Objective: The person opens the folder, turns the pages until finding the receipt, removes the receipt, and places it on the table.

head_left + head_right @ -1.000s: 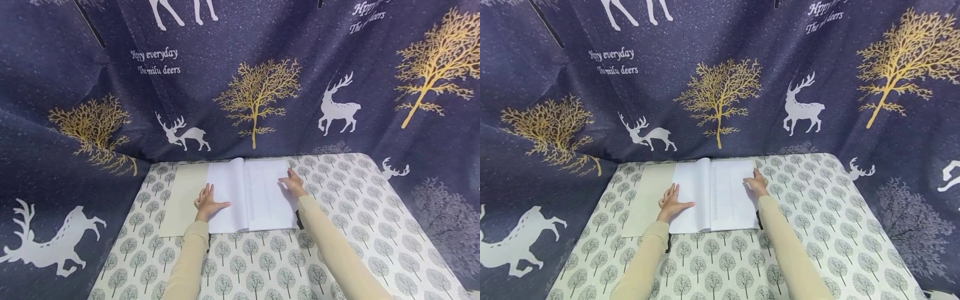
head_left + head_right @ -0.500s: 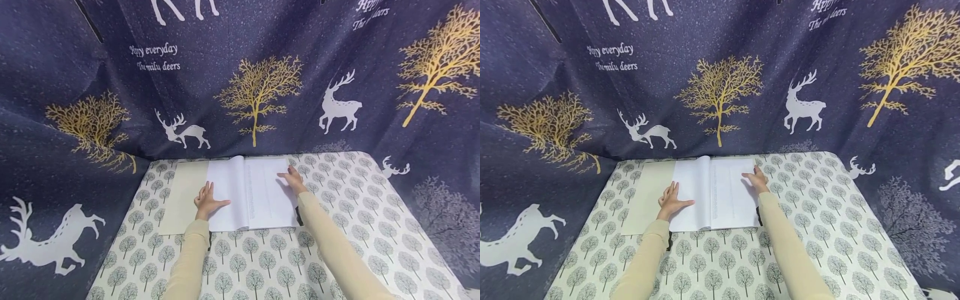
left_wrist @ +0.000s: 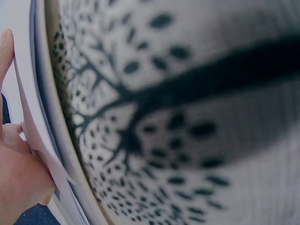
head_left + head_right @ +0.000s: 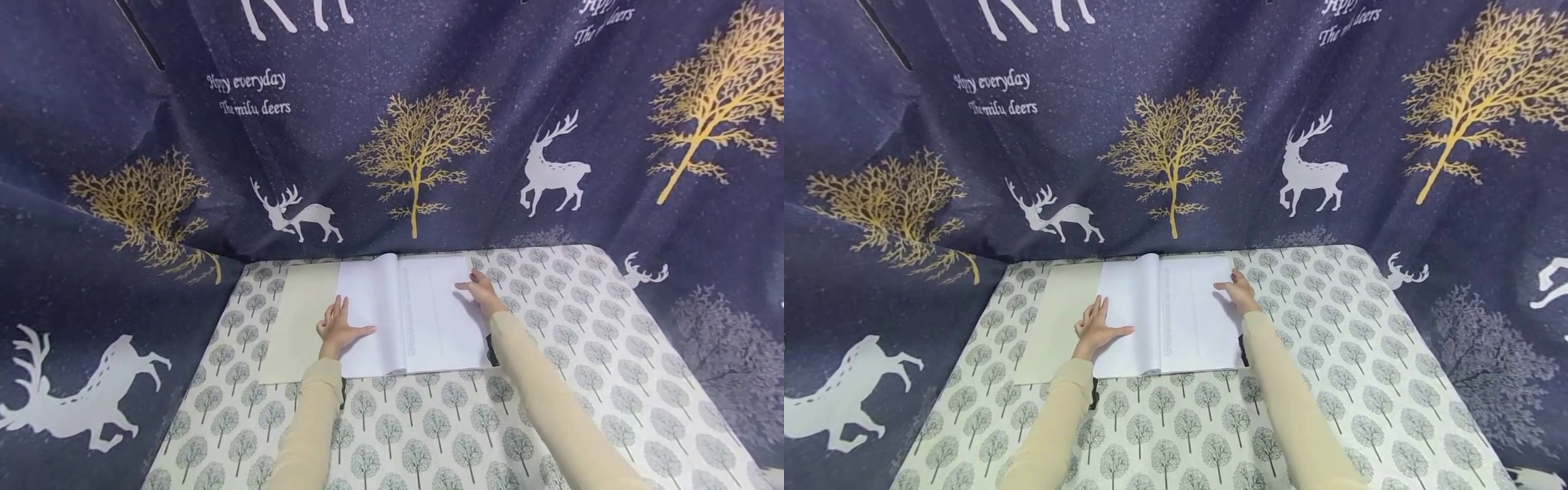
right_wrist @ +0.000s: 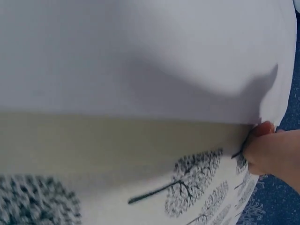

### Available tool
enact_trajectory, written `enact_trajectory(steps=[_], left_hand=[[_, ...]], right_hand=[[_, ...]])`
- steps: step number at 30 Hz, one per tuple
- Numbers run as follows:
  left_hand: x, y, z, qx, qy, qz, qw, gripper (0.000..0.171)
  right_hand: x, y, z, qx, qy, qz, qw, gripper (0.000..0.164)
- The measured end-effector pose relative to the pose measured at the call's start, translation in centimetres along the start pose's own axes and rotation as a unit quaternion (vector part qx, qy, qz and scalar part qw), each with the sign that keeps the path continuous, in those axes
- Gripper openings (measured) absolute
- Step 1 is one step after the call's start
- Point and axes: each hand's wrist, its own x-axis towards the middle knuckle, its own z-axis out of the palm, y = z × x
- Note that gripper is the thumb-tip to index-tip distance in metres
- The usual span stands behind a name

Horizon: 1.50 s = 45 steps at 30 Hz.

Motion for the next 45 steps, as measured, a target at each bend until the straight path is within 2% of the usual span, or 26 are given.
enact_trajectory(steps=[5,13,23,33,41,45], left_hand=[[0.1,-0.2,0.1,-0.002,0.005,0.003,1.0000,0.117],[0.3,-0.5,0.5,0.002,-0.006,0.005,1.0000,0.117],[0.0,-0.5,0.3,0.007,-0.009,-0.001,0.9999,0.115],[0.6,-1.1,0.8,-0.002,-0.010,-0.002,0.9999,0.119],[0.5,-1.1,0.7,0.012,-0.012,-0.011,0.9998,0.119],[0.8,-0.8,0.4,0.009,-0.014,-0.012,0.9998,0.119]], right_hand=[[0.1,-0.3,-0.5,0.020,-0.025,0.003,0.999,0.083],[-0.5,-0.7,-1.4,0.021,-0.010,0.018,1.000,0.076],[-1.2,-1.2,-1.5,0.027,0.006,-0.024,0.999,0.060],[-1.9,-1.5,-0.8,0.014,0.061,-0.057,0.996,0.065],[-3.0,-1.0,-0.4,0.032,0.040,-0.048,0.998,0.071],[-3.5,-1.0,-0.4,0.044,0.039,-0.058,0.997,0.072]])
